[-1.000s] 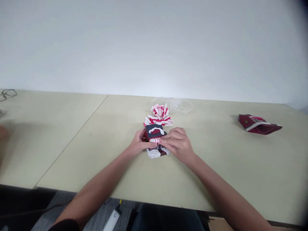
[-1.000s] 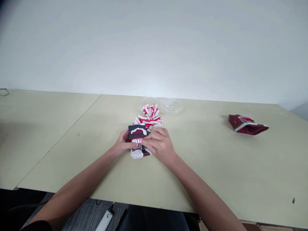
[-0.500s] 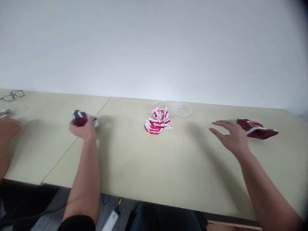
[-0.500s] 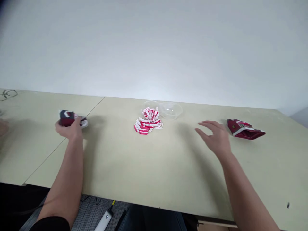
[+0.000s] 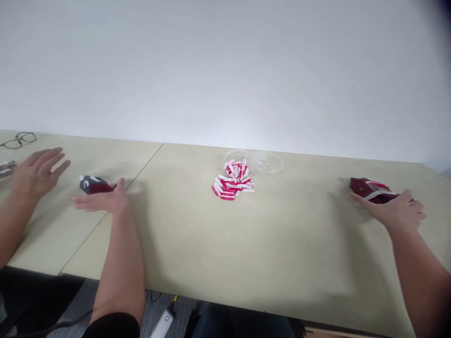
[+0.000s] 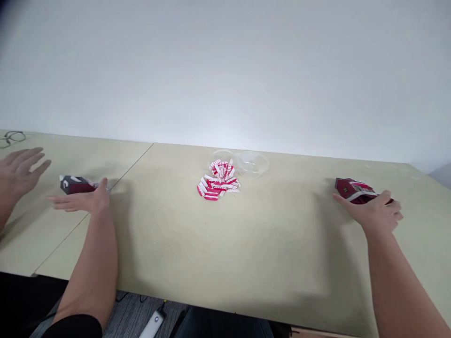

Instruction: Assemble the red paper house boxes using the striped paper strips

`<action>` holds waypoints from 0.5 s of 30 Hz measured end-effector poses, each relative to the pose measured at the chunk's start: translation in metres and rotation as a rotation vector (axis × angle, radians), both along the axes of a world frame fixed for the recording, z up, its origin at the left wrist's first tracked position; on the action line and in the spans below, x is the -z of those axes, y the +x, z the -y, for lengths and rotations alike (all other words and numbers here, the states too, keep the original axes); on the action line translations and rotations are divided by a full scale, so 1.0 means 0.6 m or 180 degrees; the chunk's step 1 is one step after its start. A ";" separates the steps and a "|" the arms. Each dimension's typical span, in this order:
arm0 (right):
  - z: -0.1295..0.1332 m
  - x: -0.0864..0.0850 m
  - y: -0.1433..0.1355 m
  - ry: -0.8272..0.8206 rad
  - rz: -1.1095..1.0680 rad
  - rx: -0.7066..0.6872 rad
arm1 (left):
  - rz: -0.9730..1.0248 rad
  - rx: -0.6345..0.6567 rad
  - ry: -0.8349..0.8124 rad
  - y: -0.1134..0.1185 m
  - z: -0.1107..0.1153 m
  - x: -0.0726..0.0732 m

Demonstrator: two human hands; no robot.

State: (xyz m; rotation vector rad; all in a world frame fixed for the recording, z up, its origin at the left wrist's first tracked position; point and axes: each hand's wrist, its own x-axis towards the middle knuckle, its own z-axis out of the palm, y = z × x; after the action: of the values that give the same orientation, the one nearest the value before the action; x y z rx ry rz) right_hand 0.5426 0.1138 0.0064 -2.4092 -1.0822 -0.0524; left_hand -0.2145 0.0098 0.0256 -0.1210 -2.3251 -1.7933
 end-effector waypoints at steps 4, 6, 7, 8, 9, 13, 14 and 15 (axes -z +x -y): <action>-0.014 0.001 -0.007 -0.0235 -0.0521 0.0085 | -0.0936 0.0264 -0.0186 0.047 -0.004 -0.007; -0.018 0.014 0.001 -0.0138 -0.0635 0.0081 | -0.1406 0.0519 -0.0288 0.073 -0.009 -0.007; -0.019 0.023 0.007 -0.0002 -0.0644 0.0041 | -0.1577 0.0706 -0.0340 0.086 -0.012 -0.007; -0.019 0.032 0.013 0.0213 -0.0620 -0.0039 | -0.1725 0.0924 -0.0387 0.100 -0.016 -0.006; -0.017 0.040 0.018 0.0481 -0.0587 -0.0135 | -0.1853 0.1111 -0.0423 0.114 -0.021 -0.004; -0.012 0.045 0.019 0.0991 -0.0602 -0.0373 | -0.2235 0.1818 -0.0543 0.176 -0.038 0.011; -0.012 0.038 0.014 0.0810 -0.0653 -0.0290 | -0.2284 0.1967 -0.0558 0.192 -0.042 0.016; -0.012 0.030 0.008 0.0564 -0.0710 -0.0242 | -0.2322 0.2111 -0.0575 0.208 -0.045 0.021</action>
State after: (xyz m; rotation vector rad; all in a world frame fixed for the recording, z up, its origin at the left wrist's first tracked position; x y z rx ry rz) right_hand 0.5474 0.1213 -0.0113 -2.1561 -1.0194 0.1375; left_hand -0.0899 0.0370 0.0127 -1.4429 -1.9761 -1.3716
